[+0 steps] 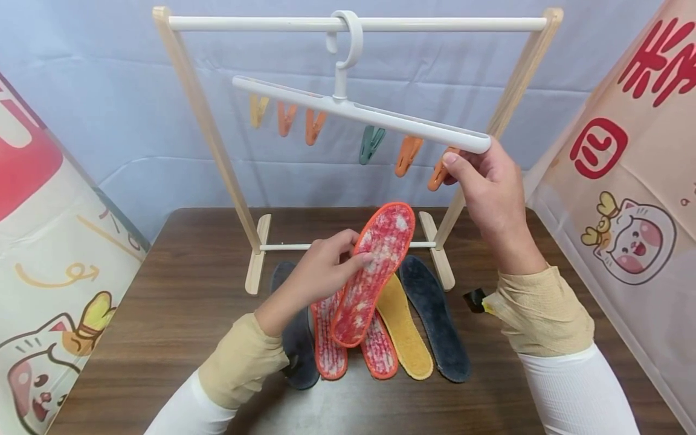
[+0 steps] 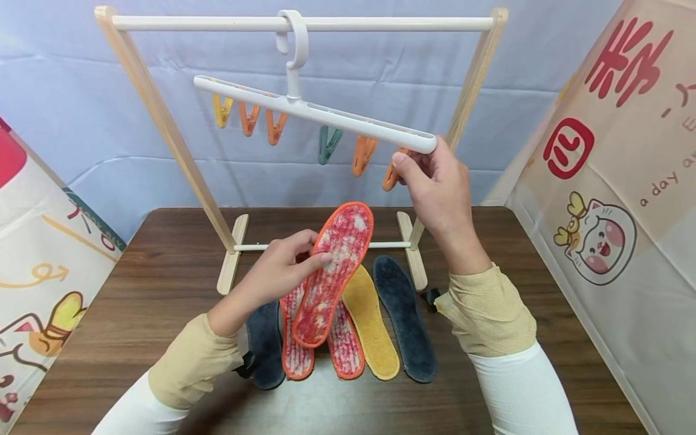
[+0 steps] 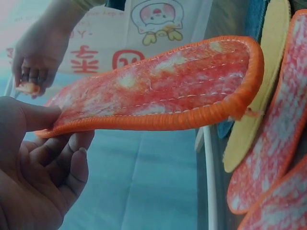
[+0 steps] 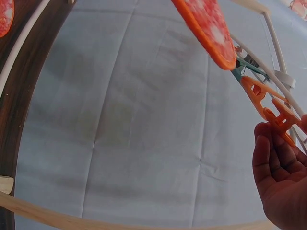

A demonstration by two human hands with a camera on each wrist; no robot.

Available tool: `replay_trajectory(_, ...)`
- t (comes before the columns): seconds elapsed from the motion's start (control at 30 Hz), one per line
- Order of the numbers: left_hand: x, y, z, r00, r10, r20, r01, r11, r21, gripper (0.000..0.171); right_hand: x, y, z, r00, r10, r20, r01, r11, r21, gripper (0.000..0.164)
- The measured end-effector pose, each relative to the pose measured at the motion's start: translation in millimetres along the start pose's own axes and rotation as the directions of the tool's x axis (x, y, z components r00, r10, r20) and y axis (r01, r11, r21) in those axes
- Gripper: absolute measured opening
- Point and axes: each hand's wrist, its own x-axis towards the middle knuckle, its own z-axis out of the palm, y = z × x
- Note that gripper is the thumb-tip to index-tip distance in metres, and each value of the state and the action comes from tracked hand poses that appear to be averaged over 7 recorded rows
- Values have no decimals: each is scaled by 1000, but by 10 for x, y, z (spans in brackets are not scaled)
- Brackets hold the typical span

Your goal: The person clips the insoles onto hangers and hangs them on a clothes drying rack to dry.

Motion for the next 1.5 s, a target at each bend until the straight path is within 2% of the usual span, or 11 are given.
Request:
replay_trajectory(0.63,164,114,56,999,18,40,-16,999,-44,20,-4,-10,-12,1000,4,15,-4,1000,16,8)
replay_trajectory(0.93,240,124,81,996,75,56,-71,995,-68,20,-7,3,3,1000,3,-6,-3,996,88,9)
replay_trajectory(1.5,300,155,80,994,94,54,-89,993,-84,20,-34,-29,15,1000,5,-17,-3,998,68,10)
